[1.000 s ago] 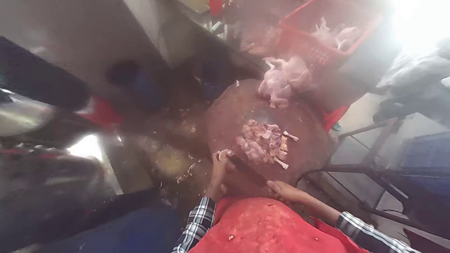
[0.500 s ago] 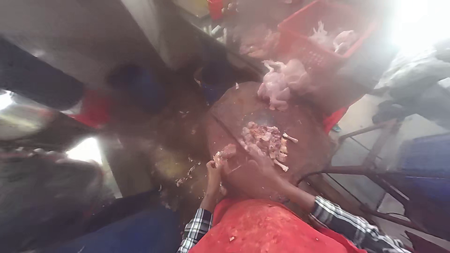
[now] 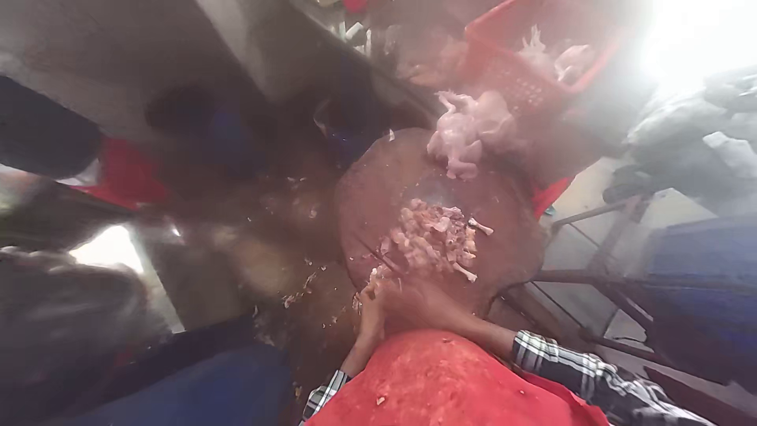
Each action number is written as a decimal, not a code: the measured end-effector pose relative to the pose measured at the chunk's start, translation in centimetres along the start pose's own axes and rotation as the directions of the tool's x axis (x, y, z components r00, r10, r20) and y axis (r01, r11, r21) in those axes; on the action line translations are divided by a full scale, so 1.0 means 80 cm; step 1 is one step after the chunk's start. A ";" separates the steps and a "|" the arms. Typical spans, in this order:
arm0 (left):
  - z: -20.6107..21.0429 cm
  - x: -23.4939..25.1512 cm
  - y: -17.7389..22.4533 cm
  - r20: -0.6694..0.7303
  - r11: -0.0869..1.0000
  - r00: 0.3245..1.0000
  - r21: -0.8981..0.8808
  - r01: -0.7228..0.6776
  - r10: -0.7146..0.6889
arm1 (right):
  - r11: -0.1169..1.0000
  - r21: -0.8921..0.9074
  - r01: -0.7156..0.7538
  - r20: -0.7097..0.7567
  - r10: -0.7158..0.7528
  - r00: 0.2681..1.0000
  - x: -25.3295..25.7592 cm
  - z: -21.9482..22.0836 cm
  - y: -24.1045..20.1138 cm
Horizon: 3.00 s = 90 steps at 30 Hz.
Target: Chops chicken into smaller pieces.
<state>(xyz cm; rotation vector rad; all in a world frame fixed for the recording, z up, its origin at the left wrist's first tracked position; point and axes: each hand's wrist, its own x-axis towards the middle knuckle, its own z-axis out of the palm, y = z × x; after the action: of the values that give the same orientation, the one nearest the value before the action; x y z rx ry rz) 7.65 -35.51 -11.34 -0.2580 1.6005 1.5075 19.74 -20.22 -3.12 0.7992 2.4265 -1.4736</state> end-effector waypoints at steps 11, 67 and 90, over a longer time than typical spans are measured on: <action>0.000 -0.001 -0.006 0.007 1.000 1.000 0.023 0.007 -0.008 | 0.980 0.058 0.189 -0.054 -0.186 0.981 -0.011 0.007 -0.004; -0.106 -0.003 0.003 0.036 0.835 0.991 0.535 -0.130 0.131 | 0.959 -0.272 -0.079 0.156 0.125 0.980 -0.026 -0.026 -0.031; -0.059 0.005 0.041 0.019 0.536 0.979 0.834 -0.127 0.203 | 0.985 0.167 -0.053 0.026 0.049 0.998 -0.028 -0.032 -0.039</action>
<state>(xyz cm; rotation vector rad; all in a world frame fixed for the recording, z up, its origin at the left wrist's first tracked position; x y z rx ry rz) 3.06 -38.69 -10.00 0.4036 2.2746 0.6859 20.18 -19.92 1.43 0.8662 2.2714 -1.6744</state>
